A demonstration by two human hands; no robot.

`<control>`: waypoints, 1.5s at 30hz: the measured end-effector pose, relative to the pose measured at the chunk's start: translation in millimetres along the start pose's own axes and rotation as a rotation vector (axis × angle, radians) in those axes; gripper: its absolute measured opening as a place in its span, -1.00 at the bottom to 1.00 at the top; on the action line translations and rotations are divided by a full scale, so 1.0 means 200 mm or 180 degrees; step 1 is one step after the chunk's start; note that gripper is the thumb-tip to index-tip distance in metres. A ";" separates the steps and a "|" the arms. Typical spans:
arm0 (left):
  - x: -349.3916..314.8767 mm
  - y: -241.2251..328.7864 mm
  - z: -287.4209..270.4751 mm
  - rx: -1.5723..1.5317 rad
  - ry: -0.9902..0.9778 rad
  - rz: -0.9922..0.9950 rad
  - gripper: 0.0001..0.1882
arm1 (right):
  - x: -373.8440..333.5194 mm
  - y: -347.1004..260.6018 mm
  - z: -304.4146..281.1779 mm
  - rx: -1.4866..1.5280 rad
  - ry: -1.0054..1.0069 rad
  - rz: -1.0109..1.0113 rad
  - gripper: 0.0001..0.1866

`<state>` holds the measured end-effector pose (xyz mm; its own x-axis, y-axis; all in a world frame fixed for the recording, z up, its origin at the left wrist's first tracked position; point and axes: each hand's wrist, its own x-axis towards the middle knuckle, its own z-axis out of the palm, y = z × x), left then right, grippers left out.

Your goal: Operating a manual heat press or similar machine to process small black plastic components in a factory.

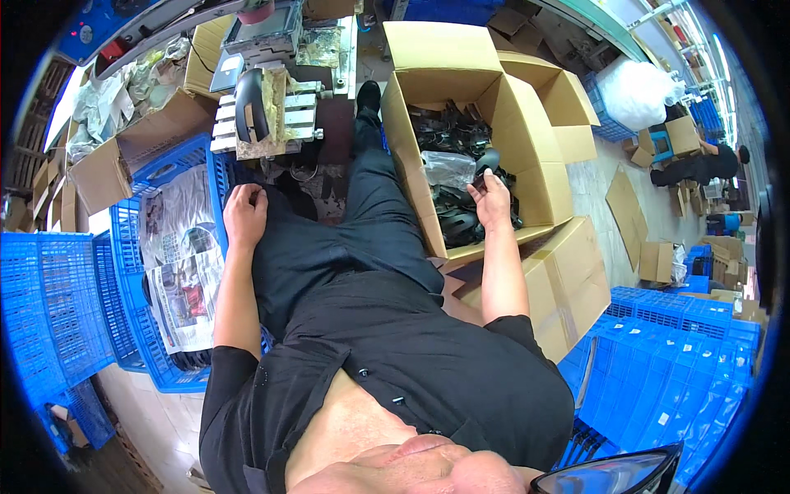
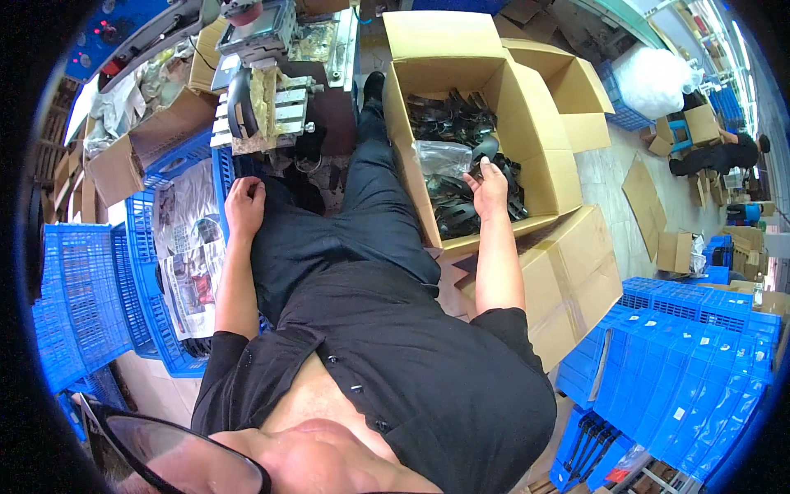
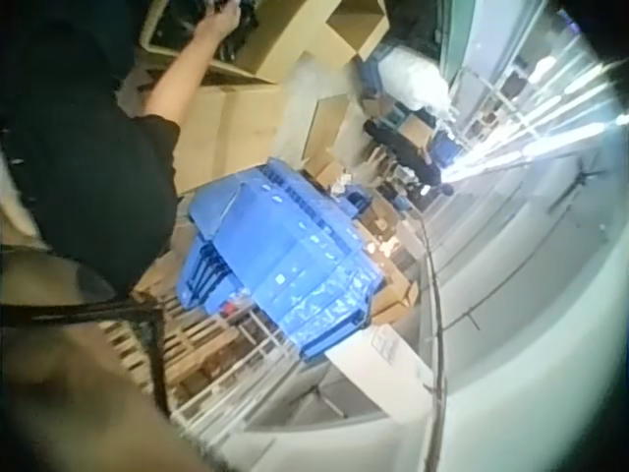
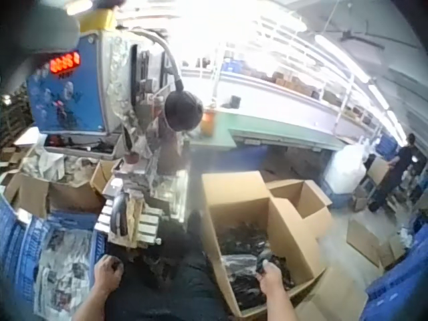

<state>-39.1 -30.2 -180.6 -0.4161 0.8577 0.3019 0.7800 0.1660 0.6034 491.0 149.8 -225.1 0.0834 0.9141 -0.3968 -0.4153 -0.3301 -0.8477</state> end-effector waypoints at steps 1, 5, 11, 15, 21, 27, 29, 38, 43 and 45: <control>0.00 0.01 0.00 -0.0006 -0.0012 0.0000 -0.84 | 0.02 0.01 -0.02 -0.0317 0.0049 -0.0136 -0.77; 0.00 0.00 0.01 0.0079 -0.0017 -0.0009 -0.83 | 0.02 0.02 -0.06 -0.4567 0.1740 -0.2612 -0.74; -0.01 -0.01 0.00 0.0109 0.0024 -0.0050 -0.85 | -0.03 -0.09 0.12 -0.3397 0.1499 -0.2806 -0.76; 0.00 0.00 0.00 0.0239 -0.0006 -0.0043 -0.85 | -0.13 -0.12 0.36 -0.2480 0.0859 -0.2675 -0.80; 0.01 0.00 -0.03 -0.0317 0.0102 -0.0363 -0.80 | -0.41 0.05 0.78 -0.0532 -0.1290 -0.0471 -0.92; 0.06 0.27 -0.19 -0.0746 0.0589 -0.0278 -0.82 | -0.41 0.44 0.91 -0.0926 -0.1826 0.0417 -0.91; 0.12 0.36 -0.25 -0.0867 0.0781 -0.0021 -0.82 | -0.37 0.58 0.87 -0.1258 -0.1897 0.0658 -0.89; 0.40 0.69 -0.51 -0.0151 0.1336 0.1755 -0.59 | -0.33 0.64 0.81 -0.1108 -0.1814 0.1023 -0.88; 0.51 0.97 -0.78 0.0101 0.1612 0.1982 -0.24 | -0.34 0.65 0.83 -0.1270 -0.1823 0.0843 -0.86; 0.56 1.10 -0.88 0.0248 0.1751 0.1996 -0.15 | -0.32 0.65 0.83 -0.1275 -0.1835 0.0812 -0.85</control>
<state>4.6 16.5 115.3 -0.0473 0.4457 0.8939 0.9645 -0.2124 0.1569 282.3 87.2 -251.1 -0.5052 0.7399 -0.4442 0.0129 -0.5082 -0.8611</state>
